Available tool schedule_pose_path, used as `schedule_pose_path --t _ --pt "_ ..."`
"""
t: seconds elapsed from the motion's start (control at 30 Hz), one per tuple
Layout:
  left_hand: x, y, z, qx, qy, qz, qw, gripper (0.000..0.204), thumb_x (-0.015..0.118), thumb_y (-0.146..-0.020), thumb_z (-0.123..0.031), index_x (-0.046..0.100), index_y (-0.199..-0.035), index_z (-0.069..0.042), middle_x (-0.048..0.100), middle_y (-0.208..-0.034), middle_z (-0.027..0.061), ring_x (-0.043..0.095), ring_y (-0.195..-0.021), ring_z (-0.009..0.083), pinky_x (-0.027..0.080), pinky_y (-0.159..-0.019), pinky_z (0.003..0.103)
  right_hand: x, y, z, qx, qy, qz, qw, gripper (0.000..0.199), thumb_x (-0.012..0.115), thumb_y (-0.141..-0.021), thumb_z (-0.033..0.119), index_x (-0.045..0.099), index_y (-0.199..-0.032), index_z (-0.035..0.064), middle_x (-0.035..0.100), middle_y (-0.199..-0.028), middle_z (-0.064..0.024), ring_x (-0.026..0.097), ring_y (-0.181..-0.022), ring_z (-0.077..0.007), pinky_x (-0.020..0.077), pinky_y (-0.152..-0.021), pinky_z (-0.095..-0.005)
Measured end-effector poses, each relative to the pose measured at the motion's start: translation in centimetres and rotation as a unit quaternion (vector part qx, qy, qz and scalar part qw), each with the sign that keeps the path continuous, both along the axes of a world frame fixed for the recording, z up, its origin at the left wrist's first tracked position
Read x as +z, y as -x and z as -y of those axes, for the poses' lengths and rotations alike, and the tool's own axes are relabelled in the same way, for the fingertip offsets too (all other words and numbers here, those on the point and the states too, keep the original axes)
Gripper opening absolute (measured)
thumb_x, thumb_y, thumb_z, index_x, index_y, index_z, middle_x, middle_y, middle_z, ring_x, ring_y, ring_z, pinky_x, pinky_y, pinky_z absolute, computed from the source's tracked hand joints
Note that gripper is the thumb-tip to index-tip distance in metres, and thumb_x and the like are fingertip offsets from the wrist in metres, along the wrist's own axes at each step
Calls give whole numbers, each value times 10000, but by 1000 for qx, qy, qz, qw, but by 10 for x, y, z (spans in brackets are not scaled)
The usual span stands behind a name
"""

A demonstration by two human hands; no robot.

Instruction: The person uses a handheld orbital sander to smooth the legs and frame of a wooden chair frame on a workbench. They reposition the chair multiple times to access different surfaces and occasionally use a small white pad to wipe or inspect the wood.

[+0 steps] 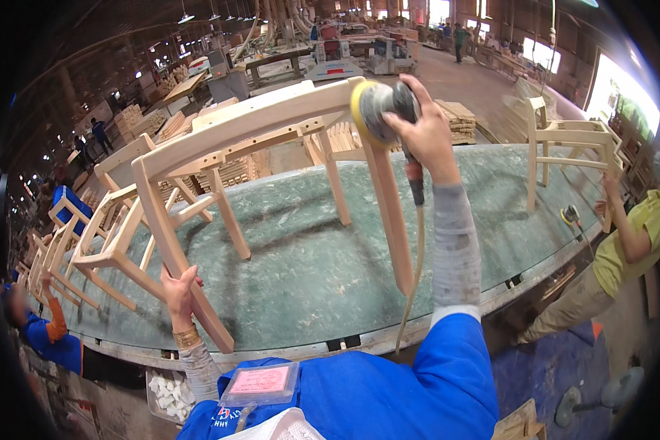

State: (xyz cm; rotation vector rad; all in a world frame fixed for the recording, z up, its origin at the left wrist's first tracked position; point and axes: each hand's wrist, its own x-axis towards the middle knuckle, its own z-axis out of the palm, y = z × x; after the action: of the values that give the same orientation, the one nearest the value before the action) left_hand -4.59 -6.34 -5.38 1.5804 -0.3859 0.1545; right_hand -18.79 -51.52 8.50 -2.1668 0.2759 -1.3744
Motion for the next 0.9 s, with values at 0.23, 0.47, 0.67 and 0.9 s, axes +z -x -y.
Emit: schedule_pose_path --t 0.23,0.47,0.67,0.9 --pt "-1 -2 -2 11 -1 -4 1000 450 666 -738 -46 439 -1118 35 535 -795 62 567 -543 126 501 -497 256 23 -2 -39 -149 110 -57 981 623 708 -723 175 480 -1274 354 501 -969 -171 608 -840 -378 492 -761 -436" --pt "3 -1 3 -6 5 -2 1000 429 669 -745 -51 446 -1100 37 533 -787 60 565 -543 125 487 -486 251 31 -3 -41 -156 165 -75 971 604 680 -750 219 446 -1290 359 498 -947 -204 606 -819 -404 506 -735 -452" --pt "7 0 3 -11 4 -3 1000 384 671 -762 -61 454 -1067 23 533 -753 51 550 -515 118 478 -467 247 -6 44 -55 -67 128 -89 986 596 690 -708 151 507 -1263 266 541 -946 -201 580 -896 -375 475 -795 -423" --pt "24 -33 8 -20 -2 -5 1000 351 688 -770 -90 460 -1022 -3 536 -731 35 549 -508 106 478 -451 240 -79 128 -90 -64 -8 -93 994 686 725 -653 57 520 -1274 263 540 -971 -133 591 -870 -301 483 -798 -363"
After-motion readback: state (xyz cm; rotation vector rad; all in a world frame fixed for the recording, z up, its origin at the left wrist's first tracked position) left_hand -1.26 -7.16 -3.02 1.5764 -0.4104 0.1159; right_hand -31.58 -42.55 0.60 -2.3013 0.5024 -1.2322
